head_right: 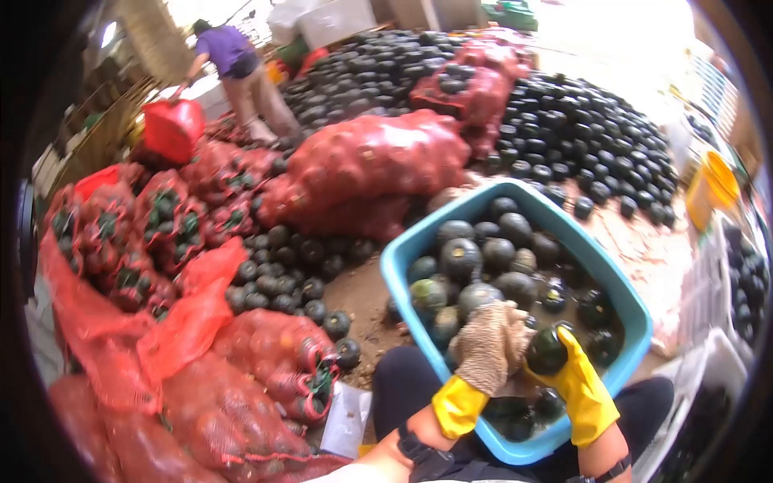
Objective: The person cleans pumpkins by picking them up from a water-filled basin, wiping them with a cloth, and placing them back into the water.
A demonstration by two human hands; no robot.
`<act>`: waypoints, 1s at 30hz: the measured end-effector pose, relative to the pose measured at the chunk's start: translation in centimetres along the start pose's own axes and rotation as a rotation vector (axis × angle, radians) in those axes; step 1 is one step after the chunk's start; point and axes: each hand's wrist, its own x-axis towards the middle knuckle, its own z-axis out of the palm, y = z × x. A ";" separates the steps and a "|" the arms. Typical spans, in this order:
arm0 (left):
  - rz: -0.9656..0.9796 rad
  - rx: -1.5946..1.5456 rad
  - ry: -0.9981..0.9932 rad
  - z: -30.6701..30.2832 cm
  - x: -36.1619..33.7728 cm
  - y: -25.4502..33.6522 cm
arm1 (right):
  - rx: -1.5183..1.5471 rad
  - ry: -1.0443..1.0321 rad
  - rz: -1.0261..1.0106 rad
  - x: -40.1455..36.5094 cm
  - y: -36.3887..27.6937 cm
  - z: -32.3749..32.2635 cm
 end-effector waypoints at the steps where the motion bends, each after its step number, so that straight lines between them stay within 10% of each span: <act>1: 0.012 0.404 0.028 -1.2 0.5 -1.9 | 0.129 -0.083 -0.017 0.0 -0.4 0.8; 2: 0.004 1.120 0.089 0.6 0.4 0.9 | 0.267 -0.159 -0.052 0.5 -0.8 0.8; 5: -0.006 0.967 0.137 8.0 -0.9 6.7 | 0.286 -0.367 -0.143 -1.8 -2.1 3.5; 8: -0.500 -0.227 0.365 10.4 -0.7 9.0 | 0.444 -0.490 -0.104 -1.6 -2.7 3.3; 15: -0.184 0.402 0.131 6.5 -1.7 5.6 | 0.358 -0.271 -0.237 0.0 -3.0 2.1; 19: 0.122 1.471 -0.120 14.6 -1.2 10.0 | -0.118 0.074 -0.516 0.8 -1.0 2.8; 23: 0.161 1.398 0.155 16.8 -2.1 10.0 | -0.346 -0.325 -0.560 -0.6 0.1 3.6; 30: 0.098 1.407 0.314 15.9 -2.5 8.7 | -0.291 -0.077 -0.532 -0.7 -1.3 2.2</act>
